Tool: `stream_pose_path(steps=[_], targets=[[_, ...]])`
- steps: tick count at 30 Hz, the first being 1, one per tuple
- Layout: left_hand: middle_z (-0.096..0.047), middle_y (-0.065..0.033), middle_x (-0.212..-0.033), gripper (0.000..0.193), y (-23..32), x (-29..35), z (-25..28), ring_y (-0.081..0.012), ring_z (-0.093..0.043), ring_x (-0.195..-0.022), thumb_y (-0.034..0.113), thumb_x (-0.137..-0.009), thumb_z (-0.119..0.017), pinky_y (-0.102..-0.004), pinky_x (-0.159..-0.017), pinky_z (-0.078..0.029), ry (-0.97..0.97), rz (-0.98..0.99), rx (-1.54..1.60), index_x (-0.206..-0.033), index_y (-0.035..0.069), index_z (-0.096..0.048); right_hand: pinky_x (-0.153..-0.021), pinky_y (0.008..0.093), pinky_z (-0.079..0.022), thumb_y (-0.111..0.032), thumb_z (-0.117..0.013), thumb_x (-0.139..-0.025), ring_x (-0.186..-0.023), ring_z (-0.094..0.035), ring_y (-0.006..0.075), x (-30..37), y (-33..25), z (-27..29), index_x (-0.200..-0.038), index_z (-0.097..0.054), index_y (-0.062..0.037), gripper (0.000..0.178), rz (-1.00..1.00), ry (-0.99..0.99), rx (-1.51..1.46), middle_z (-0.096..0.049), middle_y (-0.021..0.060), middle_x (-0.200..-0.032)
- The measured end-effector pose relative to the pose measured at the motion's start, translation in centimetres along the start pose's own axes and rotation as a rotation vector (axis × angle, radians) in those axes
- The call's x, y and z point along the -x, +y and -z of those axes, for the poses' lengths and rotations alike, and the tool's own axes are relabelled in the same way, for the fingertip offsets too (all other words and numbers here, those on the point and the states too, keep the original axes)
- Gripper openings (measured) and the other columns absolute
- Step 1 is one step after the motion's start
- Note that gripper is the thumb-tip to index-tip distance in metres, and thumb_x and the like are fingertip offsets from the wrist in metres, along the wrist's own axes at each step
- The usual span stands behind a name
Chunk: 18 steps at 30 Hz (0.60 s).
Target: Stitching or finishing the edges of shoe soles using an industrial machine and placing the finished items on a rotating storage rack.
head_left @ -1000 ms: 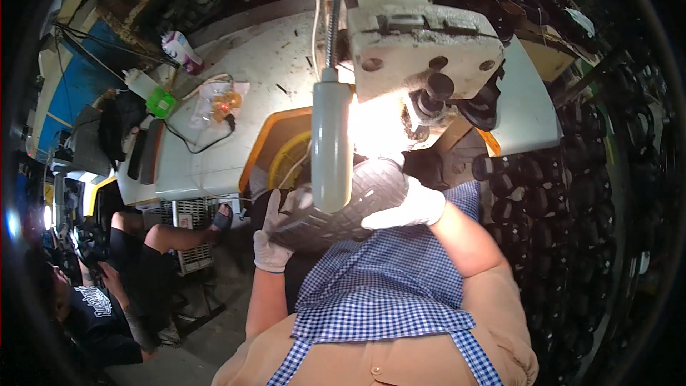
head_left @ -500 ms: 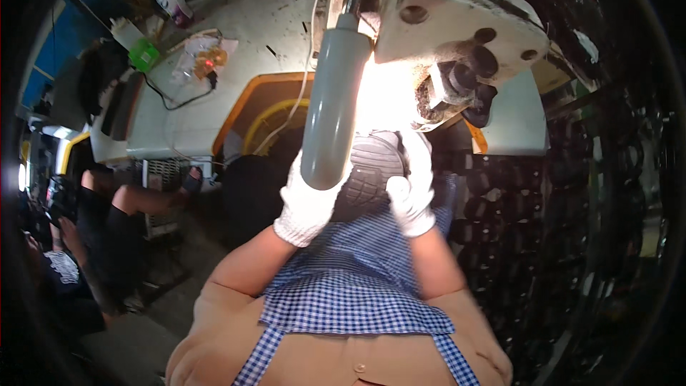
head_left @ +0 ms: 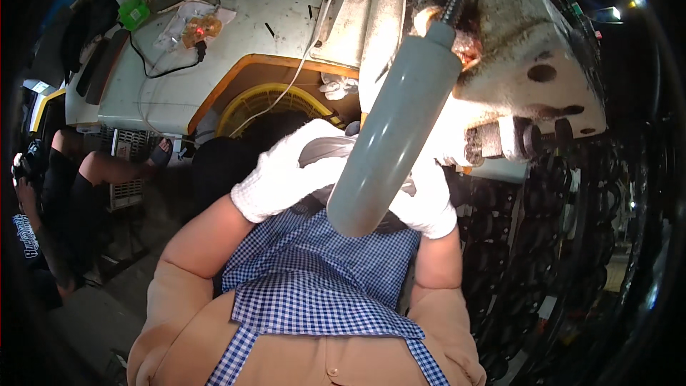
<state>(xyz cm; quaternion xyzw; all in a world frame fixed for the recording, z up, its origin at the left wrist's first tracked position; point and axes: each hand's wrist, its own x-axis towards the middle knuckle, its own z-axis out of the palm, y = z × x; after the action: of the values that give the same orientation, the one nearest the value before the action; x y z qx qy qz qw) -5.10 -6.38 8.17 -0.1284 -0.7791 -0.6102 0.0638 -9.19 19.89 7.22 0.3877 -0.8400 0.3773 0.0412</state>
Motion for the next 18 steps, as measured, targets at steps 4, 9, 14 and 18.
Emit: stream_pose_path(steps=[4,9,14,18], targets=[[-0.07,-0.012,-0.114,0.036,-0.1,-0.6,1.3,-0.0211,-0.067,-0.108,0.02,-0.089,-0.072,-0.0369,-0.098,-0.051,-0.145,0.012,-0.056,-0.122,0.006,-0.064,-0.092,0.0378,-0.054,-0.03,-0.072,-0.091,-0.114,-0.067,0.0271,-1.8,1.1,1.3,-0.13,-0.067,-0.0103,0.044,-0.225,-0.24,-0.56,-0.066,0.0142,-0.131],[-0.071,-0.0105,-0.108,0.031,2.6,0.0,-0.1,-0.0178,-0.067,-0.103,0.007,-0.09,-0.067,-0.0319,-0.093,-0.052,0.088,0.067,-0.001,-0.12,0.002,-0.065,-0.1,0.0396,-0.051,-0.034,-0.07,-0.09,-0.114,-0.065,0.0285,-4.2,0.4,3.1,-0.125,-0.068,-0.0038,0.045,0.136,-0.195,-0.112,-0.067,0.0125,-0.129],[-0.07,-0.007,-0.107,0.023,2.0,0.6,-1.5,-0.0152,-0.066,-0.098,0.005,-0.095,-0.061,-0.0297,-0.09,-0.053,0.202,0.186,0.456,-0.117,0.001,-0.066,-0.1,0.0393,-0.05,-0.03,-0.068,-0.09,-0.109,-0.066,0.0279,-1.3,2.1,7.3,-0.131,-0.058,0.0047,0.055,-0.26,0.001,-0.956,-0.064,0.0171,-0.13],[-0.07,-0.0077,-0.111,0.023,1.1,1.5,-3.1,-0.0158,-0.067,-0.1,0.008,-0.102,-0.054,-0.0316,-0.091,-0.054,0.289,0.166,0.721,-0.121,0.0,-0.064,-0.109,0.045,-0.043,-0.035,-0.068,-0.093,-0.122,-0.058,0.0291,4.7,3.0,-0.5,-0.139,-0.051,0.0011,0.061,0.002,0.501,-1.545,-0.059,0.0181,-0.136]])
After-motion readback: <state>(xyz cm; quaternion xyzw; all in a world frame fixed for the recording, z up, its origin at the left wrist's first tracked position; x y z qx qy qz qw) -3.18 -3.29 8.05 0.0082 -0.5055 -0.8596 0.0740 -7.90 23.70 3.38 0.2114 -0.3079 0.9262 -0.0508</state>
